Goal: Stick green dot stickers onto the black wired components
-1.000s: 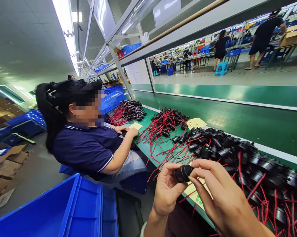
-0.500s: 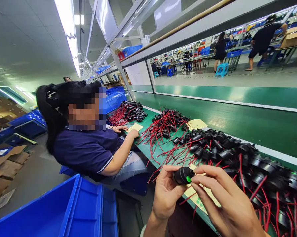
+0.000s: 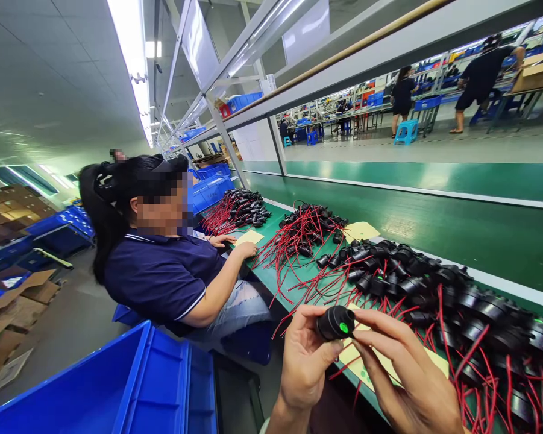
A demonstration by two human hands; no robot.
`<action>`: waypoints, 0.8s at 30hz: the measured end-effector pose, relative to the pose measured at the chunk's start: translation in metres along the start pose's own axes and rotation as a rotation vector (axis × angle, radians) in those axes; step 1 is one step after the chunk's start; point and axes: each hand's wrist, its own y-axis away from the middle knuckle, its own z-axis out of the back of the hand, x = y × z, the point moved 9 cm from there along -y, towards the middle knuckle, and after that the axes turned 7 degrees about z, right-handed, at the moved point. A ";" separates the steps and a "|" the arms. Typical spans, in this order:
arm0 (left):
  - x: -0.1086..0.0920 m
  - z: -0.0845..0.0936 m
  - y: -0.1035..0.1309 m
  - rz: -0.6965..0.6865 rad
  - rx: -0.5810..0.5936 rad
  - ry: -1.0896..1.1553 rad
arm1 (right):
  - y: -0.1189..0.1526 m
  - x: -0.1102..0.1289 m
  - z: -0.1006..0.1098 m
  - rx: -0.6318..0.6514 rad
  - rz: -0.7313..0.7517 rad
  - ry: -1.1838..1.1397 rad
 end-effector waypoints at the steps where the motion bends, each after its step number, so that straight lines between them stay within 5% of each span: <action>1: 0.001 0.000 0.000 0.008 -0.009 0.018 | 0.001 0.000 0.000 0.018 0.010 0.001; 9: 0.002 -0.004 0.005 0.024 -0.019 0.022 | 0.005 0.005 -0.004 0.064 0.074 0.011; 17: 0.005 -0.002 0.001 0.074 -0.045 0.124 | 0.014 -0.015 0.000 -0.052 -0.077 -0.062; 24: 0.021 -0.014 -0.001 0.178 -0.028 0.125 | 0.005 -0.010 0.013 0.039 -0.012 -0.014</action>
